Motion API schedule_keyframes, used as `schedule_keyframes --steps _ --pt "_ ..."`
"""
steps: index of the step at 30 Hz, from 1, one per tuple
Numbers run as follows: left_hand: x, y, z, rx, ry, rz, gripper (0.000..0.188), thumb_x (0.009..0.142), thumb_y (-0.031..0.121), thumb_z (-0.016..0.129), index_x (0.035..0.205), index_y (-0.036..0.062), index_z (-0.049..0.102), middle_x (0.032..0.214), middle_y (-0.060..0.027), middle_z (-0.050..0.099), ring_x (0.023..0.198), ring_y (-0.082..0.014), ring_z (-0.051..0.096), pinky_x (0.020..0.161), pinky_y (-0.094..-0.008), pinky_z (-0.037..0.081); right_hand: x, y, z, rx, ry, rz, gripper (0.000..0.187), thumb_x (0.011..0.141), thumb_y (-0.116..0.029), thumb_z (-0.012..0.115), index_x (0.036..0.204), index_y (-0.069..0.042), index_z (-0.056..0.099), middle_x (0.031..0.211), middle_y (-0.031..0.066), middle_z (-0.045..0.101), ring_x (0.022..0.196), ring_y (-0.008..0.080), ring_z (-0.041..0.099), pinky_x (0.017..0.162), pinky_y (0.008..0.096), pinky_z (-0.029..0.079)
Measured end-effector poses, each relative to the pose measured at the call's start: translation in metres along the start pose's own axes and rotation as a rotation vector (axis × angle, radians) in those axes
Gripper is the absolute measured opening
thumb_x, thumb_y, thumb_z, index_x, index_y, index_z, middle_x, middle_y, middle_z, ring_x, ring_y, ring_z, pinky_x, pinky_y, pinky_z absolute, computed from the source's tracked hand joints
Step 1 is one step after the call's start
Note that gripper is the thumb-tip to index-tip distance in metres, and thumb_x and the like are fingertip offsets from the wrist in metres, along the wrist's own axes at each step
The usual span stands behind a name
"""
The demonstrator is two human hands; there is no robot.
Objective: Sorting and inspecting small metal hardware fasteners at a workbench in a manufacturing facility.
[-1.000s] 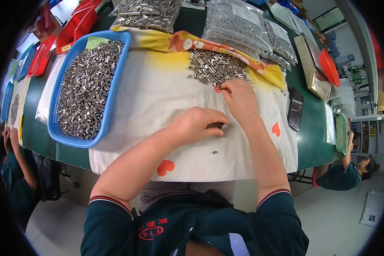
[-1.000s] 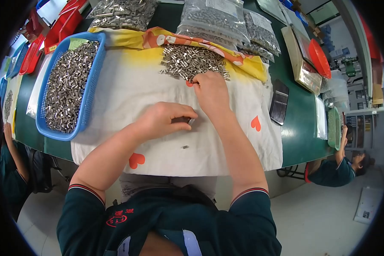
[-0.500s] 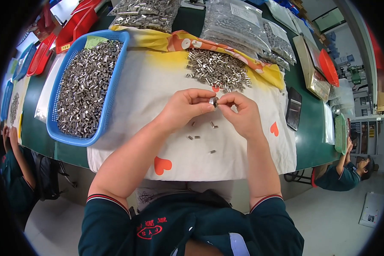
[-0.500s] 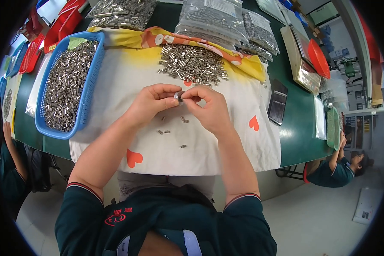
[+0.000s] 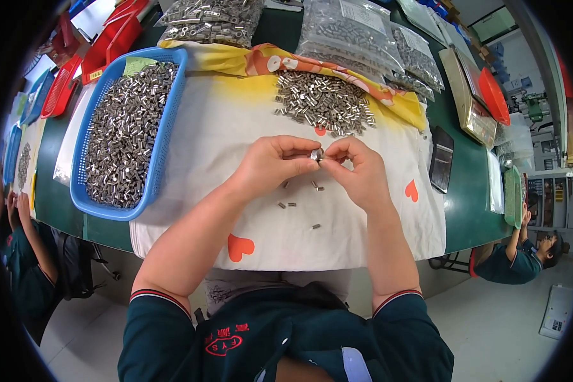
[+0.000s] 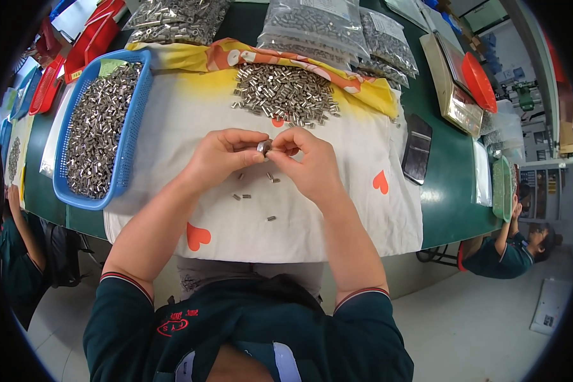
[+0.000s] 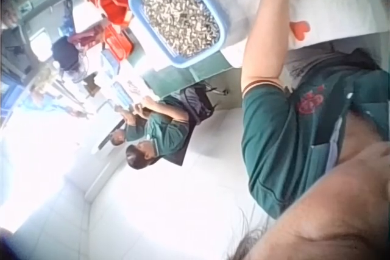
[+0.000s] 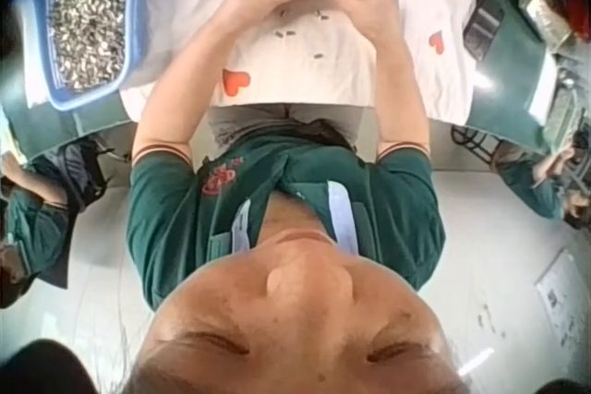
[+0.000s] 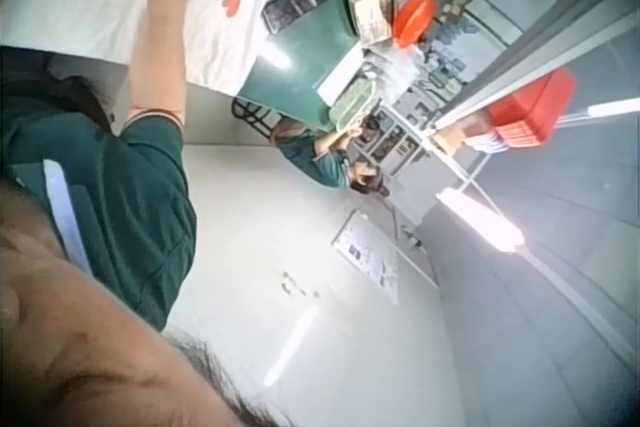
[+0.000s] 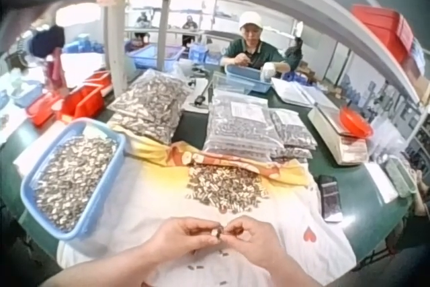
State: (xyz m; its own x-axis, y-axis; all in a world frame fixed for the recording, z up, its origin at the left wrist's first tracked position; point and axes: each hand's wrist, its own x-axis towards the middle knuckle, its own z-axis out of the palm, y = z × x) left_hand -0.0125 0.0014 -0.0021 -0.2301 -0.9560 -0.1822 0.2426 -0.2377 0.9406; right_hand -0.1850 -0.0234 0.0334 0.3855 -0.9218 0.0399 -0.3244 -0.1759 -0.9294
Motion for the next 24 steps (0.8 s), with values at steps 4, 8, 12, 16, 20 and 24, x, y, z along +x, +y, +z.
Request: schedule_keyframes --steps 4,8,12,16,20,24 --pt "0.000 0.001 -0.001 0.070 0.009 -0.053 0.031 0.075 0.006 0.064 0.105 0.0010 0.058 0.091 -0.0035 0.062 0.079 -0.0062 0.056 0.069 -0.0198 0.046 0.001 0.006 -0.007 -0.120 -0.078 -0.056 0.007 0.074 -0.004 0.060 0.081 -0.001 0.060 0.075 0.0038 0.059 0.070 0.0113 0.053 0.065 0.0222 0.042" --pt "-0.002 0.000 0.006 0.169 -0.054 -0.020 0.030 0.076 0.001 0.063 0.106 -0.0005 0.057 0.088 -0.0012 0.060 0.078 -0.0051 0.055 0.067 -0.0186 0.046 0.014 0.011 -0.022 -0.364 0.048 -0.052 0.009 0.077 -0.010 0.056 0.080 -0.003 0.061 0.074 0.0061 0.059 0.072 0.0171 0.054 0.066 0.0272 0.043" --pt "-0.003 0.001 0.005 0.161 -0.053 -0.036 0.031 0.075 0.001 0.063 0.105 0.0002 0.058 0.086 0.0010 0.060 0.077 -0.0042 0.055 0.065 -0.0178 0.045 0.029 0.020 -0.011 -0.794 0.112 -0.182 0.008 0.074 -0.009 0.055 0.076 -0.004 0.060 0.074 0.0097 0.059 0.073 0.0251 0.056 0.065 0.0340 0.044" --pt "-0.002 0.002 0.004 0.151 -0.027 -0.025 0.030 0.075 0.001 0.062 0.105 0.0005 0.058 0.087 0.0011 0.060 0.076 -0.0038 0.055 0.064 -0.0172 0.044 0.031 0.028 0.000 -0.914 0.129 -0.210 0.007 0.072 -0.009 0.056 0.074 -0.004 0.059 0.074 0.0105 0.059 0.074 0.0263 0.056 0.066 0.0365 0.044" --pt "-0.002 0.003 0.004 0.184 -0.040 -0.029 0.029 0.076 0.001 0.061 0.105 0.0003 0.058 0.089 0.0000 0.060 0.077 -0.0038 0.055 0.063 -0.0175 0.044 0.026 0.021 -0.007 -0.677 0.049 0.043 0.006 0.070 -0.008 0.057 0.073 -0.004 0.059 0.074 0.0112 0.059 0.073 0.0268 0.055 0.067 0.0373 0.044" --pt "-0.001 0.003 0.001 0.153 -0.034 -0.068 0.031 0.076 0.005 0.063 0.106 0.0006 0.058 0.092 -0.0033 0.061 0.082 -0.0066 0.055 0.073 -0.0205 0.046 0.021 0.022 -0.003 -0.881 0.066 -0.094 0.006 0.071 -0.006 0.056 0.075 -0.002 0.059 0.074 0.0110 0.059 0.072 0.0241 0.057 0.065 0.0341 0.046"
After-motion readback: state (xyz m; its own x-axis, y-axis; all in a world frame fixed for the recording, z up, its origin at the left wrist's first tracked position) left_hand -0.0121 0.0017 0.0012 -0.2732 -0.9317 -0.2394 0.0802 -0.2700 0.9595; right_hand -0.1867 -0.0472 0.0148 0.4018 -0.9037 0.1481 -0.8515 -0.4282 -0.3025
